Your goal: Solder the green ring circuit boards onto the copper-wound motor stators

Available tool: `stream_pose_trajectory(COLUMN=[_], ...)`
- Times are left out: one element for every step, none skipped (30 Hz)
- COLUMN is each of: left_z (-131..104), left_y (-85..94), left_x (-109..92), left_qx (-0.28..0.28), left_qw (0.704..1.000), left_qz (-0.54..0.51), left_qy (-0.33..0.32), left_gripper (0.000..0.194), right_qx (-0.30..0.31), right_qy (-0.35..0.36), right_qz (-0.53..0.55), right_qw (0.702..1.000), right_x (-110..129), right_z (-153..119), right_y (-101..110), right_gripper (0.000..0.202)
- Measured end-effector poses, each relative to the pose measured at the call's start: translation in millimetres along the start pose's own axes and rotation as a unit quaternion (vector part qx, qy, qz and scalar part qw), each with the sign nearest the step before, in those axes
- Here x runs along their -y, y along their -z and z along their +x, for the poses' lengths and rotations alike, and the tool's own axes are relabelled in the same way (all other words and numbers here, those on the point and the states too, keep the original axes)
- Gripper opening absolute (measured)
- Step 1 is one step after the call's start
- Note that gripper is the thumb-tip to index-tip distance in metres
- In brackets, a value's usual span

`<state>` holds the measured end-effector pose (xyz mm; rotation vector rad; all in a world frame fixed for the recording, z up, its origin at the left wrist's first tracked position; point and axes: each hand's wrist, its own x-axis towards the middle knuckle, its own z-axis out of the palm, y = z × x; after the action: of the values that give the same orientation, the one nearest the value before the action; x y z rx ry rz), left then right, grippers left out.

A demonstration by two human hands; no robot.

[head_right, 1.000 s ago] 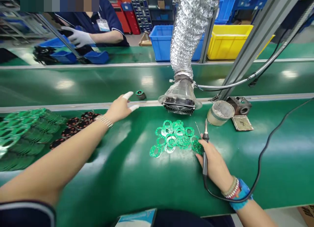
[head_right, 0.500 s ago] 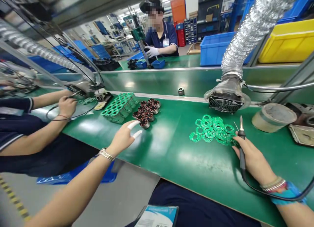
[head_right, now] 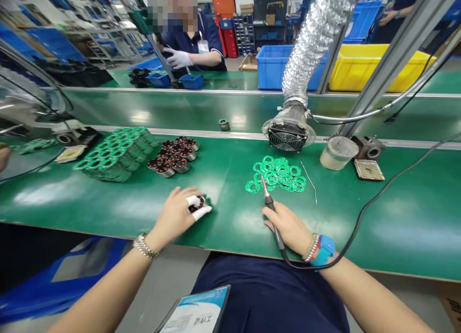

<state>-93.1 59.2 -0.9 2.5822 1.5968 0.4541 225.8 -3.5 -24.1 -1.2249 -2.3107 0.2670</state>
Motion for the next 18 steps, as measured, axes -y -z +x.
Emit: stream_pose_trajectory(left_z=[-1, -2, -3, -5, -7, -10, -13, -16, -19, -21, -22, -22, -20, -17, -14, -11, -8, -6], left_y=[-2.3, -4.8, -7.6, -10.6, -13.8, -17.0, -20.1, -23.0, -25.5, -27.6, -29.3, -30.6, -31.5, -32.3, -32.9, -33.4, -33.8, -34.0], left_x=[-18, -35, -49, -60, -67, -72, -73, -73, -71, -69, -67, -65, -64, -64, -64, -66, -68, -71], left_qx=[0.026, 0.045, 0.052, 0.053, 0.053, 0.053, 0.054, 0.057, 0.061, 0.063, 0.064, 0.064, 0.064, 0.065, 0.065, 0.067, 0.071, 0.078], left_qw=[0.999, 0.997, 0.995, 0.992, 0.989, 0.986, 0.982, 0.977, 0.973, 0.969, 0.967, 0.966, 0.965, 0.964, 0.962, 0.958, 0.952, 0.947], left_qz=[-0.034, -0.063, -0.086, -0.108, -0.131, -0.154, -0.179, -0.203, -0.224, -0.238, -0.246, -0.249, -0.25, -0.255, -0.264, -0.279, -0.296, -0.312], left_qy=[-0.003, -0.012, -0.024, -0.034, -0.04, -0.043, -0.039, -0.03, -0.014, 0.004, 0.023, 0.036, 0.041, 0.038, 0.029, 0.018, 0.008, 0.001], left_gripper=[0.022, 0.023, 0.021, 0.02, 0.021, 0.026, 0.036, 0.048, 0.06, 0.071, 0.078, 0.081, 0.079, 0.075, 0.068, 0.062, 0.055, 0.05], right_qx=[-0.002, -0.005, -0.007, -0.008, -0.007, -0.006, -0.008, -0.011, -0.016, -0.021, -0.028, -0.038, -0.049, -0.061, -0.075, -0.086, -0.097, -0.104], right_qy=[-0.009, -0.018, -0.025, -0.029, -0.033, -0.036, -0.04, -0.043, -0.048, -0.053, -0.058, -0.064, -0.071, -0.081, -0.093, -0.106, -0.119, -0.13], right_qz=[0.007, 0.019, 0.034, 0.049, 0.063, 0.074, 0.081, 0.082, 0.083, 0.085, 0.092, 0.101, 0.112, 0.124, 0.136, 0.151, 0.167, 0.184], right_qw=[1.0, 1.0, 0.999, 0.998, 0.997, 0.997, 0.996, 0.996, 0.995, 0.995, 0.994, 0.992, 0.99, 0.987, 0.984, 0.979, 0.974, 0.969], right_x=[3, 4, 4, 3, 2, 1, 1, 2, 4, 7, 11, 15, 19, 23, 26, 28, 30, 32], right_z=[2, 3, 3, 1, -1, -5, -8, -12, -14, -15, -15, -13, -9, -5, 0, 6, 11, 15], right_y=[-1, -1, -1, 0, 1, 1, 1, 0, -1, -2, -3, -4, -4, -4, -4, -4, -4, -4], right_gripper=[0.029, 0.032, 0.035, 0.038, 0.038, 0.037, 0.036, 0.035, 0.035, 0.035, 0.036, 0.036, 0.036, 0.035, 0.033, 0.031, 0.03, 0.03])
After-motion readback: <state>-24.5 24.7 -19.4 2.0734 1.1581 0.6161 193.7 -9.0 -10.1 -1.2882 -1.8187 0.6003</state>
